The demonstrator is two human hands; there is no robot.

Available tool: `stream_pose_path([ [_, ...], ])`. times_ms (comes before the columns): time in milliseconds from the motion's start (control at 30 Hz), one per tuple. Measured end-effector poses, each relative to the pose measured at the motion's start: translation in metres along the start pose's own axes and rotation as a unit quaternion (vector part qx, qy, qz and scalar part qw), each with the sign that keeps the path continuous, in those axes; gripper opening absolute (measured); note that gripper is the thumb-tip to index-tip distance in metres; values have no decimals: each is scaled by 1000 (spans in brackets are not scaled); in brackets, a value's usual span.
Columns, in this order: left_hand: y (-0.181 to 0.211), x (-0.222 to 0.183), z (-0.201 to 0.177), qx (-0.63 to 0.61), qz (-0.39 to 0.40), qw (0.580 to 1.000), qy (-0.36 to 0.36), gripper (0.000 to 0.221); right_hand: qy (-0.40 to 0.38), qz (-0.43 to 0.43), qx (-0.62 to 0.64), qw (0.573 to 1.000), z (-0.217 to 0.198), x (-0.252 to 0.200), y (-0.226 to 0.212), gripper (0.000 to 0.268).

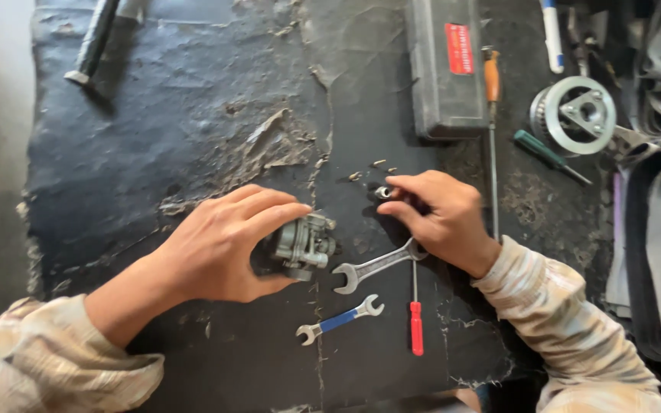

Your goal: Disassembling, inspecting, and adjusting a motorcycle carburetor using tools like a screwdriver and wrench.

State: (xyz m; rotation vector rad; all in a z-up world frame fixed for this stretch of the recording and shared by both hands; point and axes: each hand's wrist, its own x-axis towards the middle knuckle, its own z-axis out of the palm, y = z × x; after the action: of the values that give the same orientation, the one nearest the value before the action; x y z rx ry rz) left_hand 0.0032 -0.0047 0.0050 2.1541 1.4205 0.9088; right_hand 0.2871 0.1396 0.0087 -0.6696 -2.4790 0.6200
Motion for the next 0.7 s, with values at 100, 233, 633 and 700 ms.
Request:
stream_pose_path([
  [100,-2,-3,-3,-33,-6,999,6,75,37,-12,10,999,-3,-4,-3,25],
  [233,-5,-2,-7,-139,-59,989,9,74,27,-45,11,999,-9,-9,-1,18],
  [633,0,-14,19,-669,-151,724,-73,74,-1,-128,25,991,-6,-4,6,17],
  [700,0,-16,19,-671,-130,725,-79,71,-8,-127,26,992,-6,-5,8,17],
])
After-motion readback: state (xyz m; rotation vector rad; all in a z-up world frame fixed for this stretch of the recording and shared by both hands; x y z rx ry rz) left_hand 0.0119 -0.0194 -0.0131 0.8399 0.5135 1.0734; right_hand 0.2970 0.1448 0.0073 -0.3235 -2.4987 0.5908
